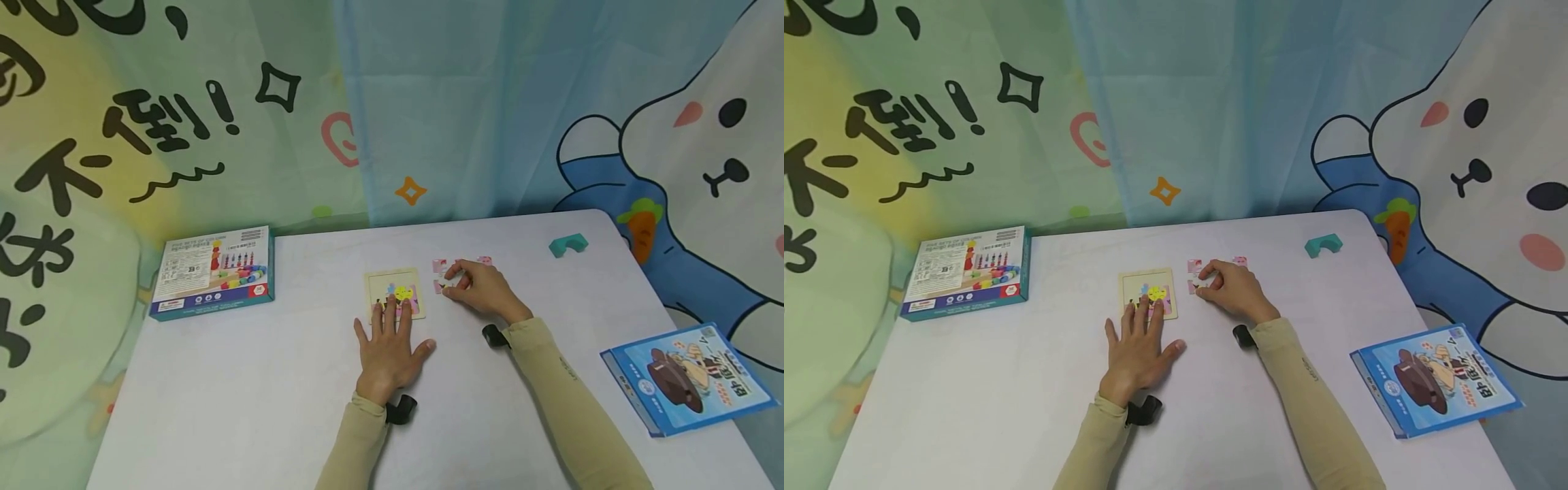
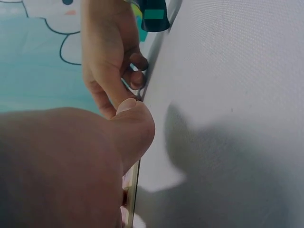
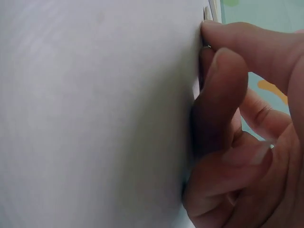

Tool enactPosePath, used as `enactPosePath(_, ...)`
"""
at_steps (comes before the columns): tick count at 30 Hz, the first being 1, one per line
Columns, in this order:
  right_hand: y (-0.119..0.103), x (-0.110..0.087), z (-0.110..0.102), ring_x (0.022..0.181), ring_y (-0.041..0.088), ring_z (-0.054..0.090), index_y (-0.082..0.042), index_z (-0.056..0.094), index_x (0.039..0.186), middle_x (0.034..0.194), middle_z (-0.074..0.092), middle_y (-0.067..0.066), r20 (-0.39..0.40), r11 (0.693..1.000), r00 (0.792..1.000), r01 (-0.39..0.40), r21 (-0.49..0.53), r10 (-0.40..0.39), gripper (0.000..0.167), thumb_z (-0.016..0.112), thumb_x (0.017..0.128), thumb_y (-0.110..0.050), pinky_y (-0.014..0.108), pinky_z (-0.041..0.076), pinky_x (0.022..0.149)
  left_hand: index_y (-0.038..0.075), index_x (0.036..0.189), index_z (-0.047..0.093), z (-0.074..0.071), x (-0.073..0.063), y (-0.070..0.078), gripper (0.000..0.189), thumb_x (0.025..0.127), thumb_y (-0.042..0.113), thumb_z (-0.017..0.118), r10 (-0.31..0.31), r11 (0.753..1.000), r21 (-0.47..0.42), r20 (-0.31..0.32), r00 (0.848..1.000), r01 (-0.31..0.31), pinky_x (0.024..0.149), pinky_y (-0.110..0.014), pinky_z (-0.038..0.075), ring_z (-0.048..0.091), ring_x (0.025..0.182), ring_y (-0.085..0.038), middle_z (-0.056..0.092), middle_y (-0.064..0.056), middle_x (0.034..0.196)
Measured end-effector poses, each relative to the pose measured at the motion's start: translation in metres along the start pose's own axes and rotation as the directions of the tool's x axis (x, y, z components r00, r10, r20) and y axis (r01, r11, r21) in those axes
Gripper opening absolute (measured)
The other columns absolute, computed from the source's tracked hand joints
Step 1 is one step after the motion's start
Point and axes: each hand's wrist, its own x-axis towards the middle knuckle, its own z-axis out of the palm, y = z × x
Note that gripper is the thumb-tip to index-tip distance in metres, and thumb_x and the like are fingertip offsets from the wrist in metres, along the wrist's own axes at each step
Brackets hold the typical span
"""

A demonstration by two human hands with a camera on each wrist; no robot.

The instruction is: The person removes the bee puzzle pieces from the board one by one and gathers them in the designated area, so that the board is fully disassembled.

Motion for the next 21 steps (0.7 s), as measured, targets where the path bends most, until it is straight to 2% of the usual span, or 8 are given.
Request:
enactPosePath(8, 0.0008, -0.0004, 0.0003, 0.069, 0.018, 0.054, -0.012, 0.073, 0.116, 0.078, 0.065, 0.003, -0.009, 1.000, 1.000, 0.007, 0.004, -0.007, 0.029, 0.082, 0.093, -0.027, 0.033, 0.041, 0.068, 0.015, 0.169, 0.030, -0.0008, -0.0019, 0.0025, 0.085, 0.102, 0.061, 0.056, 0.006, 1.000, -0.018, -0.036, 0.999, -0.007, 0.124, -0.077, 0.006, 0.013, 0.165, -0.041, 0.018, -0.014, 0.178)
enactPosePath(16, 0.0006, 0.0008, 0.0018, 0.070, 0.018, 0.055, -0.013, 0.072, 0.117, 0.078, 0.066, 0.003, -0.013, 1.000, 1.000, -0.002, -0.007, 0.001, 0.029, 0.081, 0.093, -0.028, 0.033, 0.041, 0.069, 0.015, 0.169, 0.030, 0.0041, -0.0033, 0.0077, 0.085, 0.102, 0.062, 0.055, -0.016, 1.000, 0.022, -0.081, 0.997, 0.018, 0.124, -0.077, 0.006, 0.009, 0.166, -0.041, 0.018, -0.014, 0.178)
enactPosePath(21, 0.0006, 0.0012, 0.0013, 0.069, 0.018, 0.055, -0.012, 0.072, 0.118, 0.078, 0.066, 0.003, -0.012, 1.000, 1.000, -0.004, -0.006, 0.004, 0.031, 0.082, 0.093, -0.028, 0.033, 0.042, 0.069, 0.016, 0.169, 0.030, 0.0045, -0.0034, 0.0081, 0.085, 0.102, 0.061, 0.056, -0.020, 0.999, 0.045, -0.083, 0.996, 0.024, 0.123, -0.079, 0.006, 0.005, 0.165, -0.044, 0.016, -0.015, 0.178)
